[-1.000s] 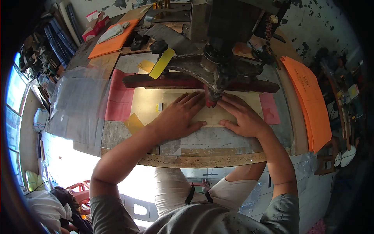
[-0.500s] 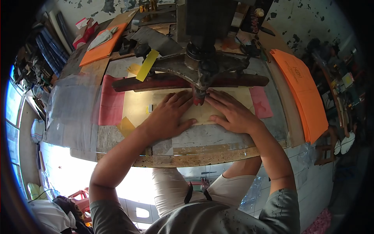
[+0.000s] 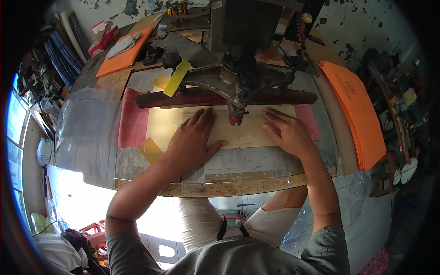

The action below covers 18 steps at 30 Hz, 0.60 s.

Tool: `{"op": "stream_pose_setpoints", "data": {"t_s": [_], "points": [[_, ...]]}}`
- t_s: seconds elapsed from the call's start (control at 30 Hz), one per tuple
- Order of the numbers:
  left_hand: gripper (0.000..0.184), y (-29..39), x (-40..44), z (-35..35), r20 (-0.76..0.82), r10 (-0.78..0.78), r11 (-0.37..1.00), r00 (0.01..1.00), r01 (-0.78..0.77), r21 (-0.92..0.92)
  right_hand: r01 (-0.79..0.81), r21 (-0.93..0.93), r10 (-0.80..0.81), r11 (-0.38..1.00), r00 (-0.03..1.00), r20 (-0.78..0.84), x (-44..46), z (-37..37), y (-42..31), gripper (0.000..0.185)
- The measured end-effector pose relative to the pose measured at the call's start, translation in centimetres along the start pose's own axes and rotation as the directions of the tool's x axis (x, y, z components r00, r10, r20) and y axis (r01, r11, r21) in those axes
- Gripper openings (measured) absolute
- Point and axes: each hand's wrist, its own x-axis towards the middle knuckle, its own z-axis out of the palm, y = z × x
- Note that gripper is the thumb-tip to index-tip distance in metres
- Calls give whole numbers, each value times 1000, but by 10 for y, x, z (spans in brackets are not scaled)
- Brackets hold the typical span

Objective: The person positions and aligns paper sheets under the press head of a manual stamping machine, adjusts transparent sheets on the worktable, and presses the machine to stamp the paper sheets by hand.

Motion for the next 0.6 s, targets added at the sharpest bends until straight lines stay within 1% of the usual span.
{"op": "stream_pose_setpoints", "data": {"t_s": [0.03, 0.13, 0.23, 0.33, 0.43, 0.57, 0.6], "points": [[81, -1, -2, 0, 3, -28, 1000, 1000, 28, 8, 3, -24, -4, 1000, 1000, -29, -1, 0, 1, 38], [86, -3, -8, 5, -37, -108, 991, 993, 111, 75, -30, -117, 27, 993, 999, -27, -3, -2, 3, 35], [90, 2, -12, 3, -66, -89, 953, 994, 104, 285, -48, -137, 43, 989, 998, -41, -3, -3, 0, 33], [94, 3, -14, 3, -69, -106, 942, 992, 122, 314, -76, -152, 65, 985, 995, -73, -2, -2, 1, 31], [96, 3, -14, 2, -60, -142, 937, 988, 154, 314, -130, -125, 119, 984, 989, -92, 1, -6, -4, 29], [100, 3, -16, 2, -77, -208, 914, 975, 222, 341, -138, -176, 113, 975, 983, -145, 1, -2, 0, 25], [100, 4, -15, 0, -51, -237, 909, 970, 240, 340, -147, -188, 121, 971, 982, -144, 1, -1, 1, 24]]}}
